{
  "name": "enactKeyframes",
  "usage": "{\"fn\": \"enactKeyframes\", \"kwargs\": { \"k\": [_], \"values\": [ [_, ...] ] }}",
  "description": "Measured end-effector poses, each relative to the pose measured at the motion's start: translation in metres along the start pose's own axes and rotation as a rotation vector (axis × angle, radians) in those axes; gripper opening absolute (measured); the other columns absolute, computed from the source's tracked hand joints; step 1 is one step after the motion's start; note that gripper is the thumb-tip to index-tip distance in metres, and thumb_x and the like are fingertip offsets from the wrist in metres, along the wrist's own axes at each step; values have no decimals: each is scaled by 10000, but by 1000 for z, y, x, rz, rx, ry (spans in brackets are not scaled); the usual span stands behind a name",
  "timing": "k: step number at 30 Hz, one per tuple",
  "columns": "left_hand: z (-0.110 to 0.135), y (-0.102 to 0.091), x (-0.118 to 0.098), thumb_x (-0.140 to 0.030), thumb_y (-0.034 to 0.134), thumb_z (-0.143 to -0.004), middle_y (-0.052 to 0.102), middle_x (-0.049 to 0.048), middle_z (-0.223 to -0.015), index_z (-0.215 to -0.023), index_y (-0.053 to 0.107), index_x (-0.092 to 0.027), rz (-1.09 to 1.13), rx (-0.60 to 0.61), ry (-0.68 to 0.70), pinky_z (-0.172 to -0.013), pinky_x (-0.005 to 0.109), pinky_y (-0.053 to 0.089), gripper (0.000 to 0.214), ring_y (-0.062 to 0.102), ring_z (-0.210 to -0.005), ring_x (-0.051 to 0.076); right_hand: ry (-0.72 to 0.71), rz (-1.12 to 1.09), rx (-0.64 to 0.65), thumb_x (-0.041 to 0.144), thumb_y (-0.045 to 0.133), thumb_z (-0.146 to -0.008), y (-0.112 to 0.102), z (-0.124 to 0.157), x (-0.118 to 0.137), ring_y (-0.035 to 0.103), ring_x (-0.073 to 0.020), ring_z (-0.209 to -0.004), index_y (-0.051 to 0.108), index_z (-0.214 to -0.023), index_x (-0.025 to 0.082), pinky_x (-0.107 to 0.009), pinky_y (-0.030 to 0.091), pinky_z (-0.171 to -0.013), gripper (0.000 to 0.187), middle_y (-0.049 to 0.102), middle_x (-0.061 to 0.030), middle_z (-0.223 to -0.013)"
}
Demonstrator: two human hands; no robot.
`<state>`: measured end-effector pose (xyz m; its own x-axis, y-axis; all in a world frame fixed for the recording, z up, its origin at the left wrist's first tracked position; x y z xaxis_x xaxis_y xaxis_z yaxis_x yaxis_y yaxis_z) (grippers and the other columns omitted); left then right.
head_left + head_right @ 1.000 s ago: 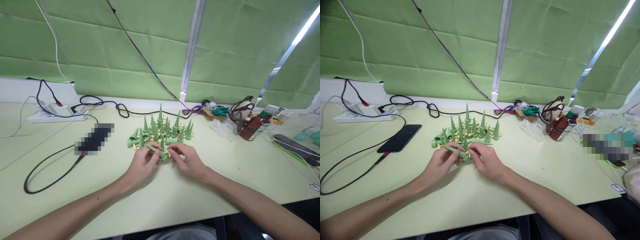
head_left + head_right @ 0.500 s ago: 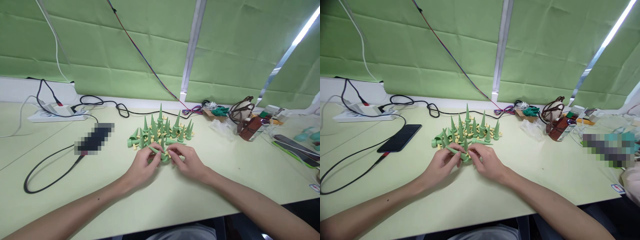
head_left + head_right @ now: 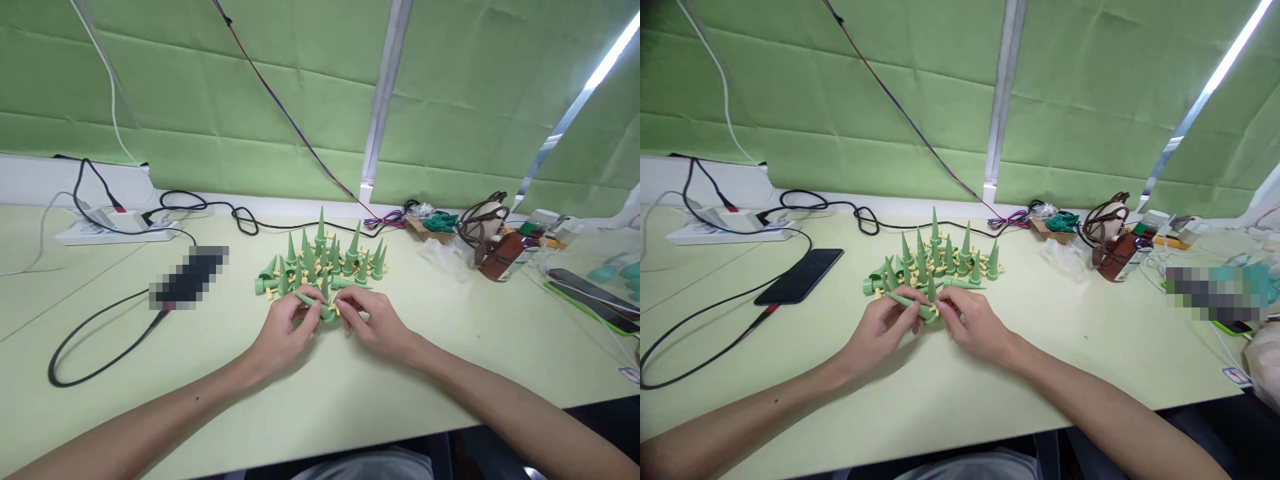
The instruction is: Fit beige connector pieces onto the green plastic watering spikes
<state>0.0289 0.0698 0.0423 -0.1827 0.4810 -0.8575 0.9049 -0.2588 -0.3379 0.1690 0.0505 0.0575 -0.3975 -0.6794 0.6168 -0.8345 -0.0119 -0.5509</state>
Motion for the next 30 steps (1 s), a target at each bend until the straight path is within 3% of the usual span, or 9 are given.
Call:
{"fn": "enactKeyframes", "kwargs": {
  "k": [12, 18, 30],
  "values": [
    [1, -6, -7, -292, 496, -977, 611, 24, -829, -935, 629, -161, -70, -71, 45, -586, 261, 503, 192, 591, -630, 125, -76, 54, -46, 197, 485, -1018, -3, 1, 7, 559, -136, -651, 623, -1007, 175, -261, 455, -633, 140, 633, -20, -766],
    [2, -12, -10, -285, 510, -971, 656, 55, -928, -915, 622, -151, -152, -149, 77, -568, 256, 510, 183, 610, -636, 117, -141, 70, -72, 165, 540, -986, -6, 2, 11, 593, -148, -708, 643, -1074, 179, -269, 497, -657, 136, 665, -46, -854],
    [6, -9, -25, -188, 517, -971, 679, 42, -940, -947, 619, -159, -299, -177, 302, -615, 234, 535, 108, 650, -738, 122, -185, 59, -73, 167, 581, -966, -2, 5, 6, 587, -141, -676, 647, -1042, 182, -252, 511, -611, 101, 659, -43, -834]
  ]
}}
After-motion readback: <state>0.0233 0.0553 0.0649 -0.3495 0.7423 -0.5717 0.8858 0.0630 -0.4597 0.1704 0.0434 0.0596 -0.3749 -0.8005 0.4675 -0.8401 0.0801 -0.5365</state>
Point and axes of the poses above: each hand's wrist, its own z-axis away from the middle knuckle, its own y-axis out of the palm, x = y × z, the point moved 8 cm from there along -z, towards the middle knuckle
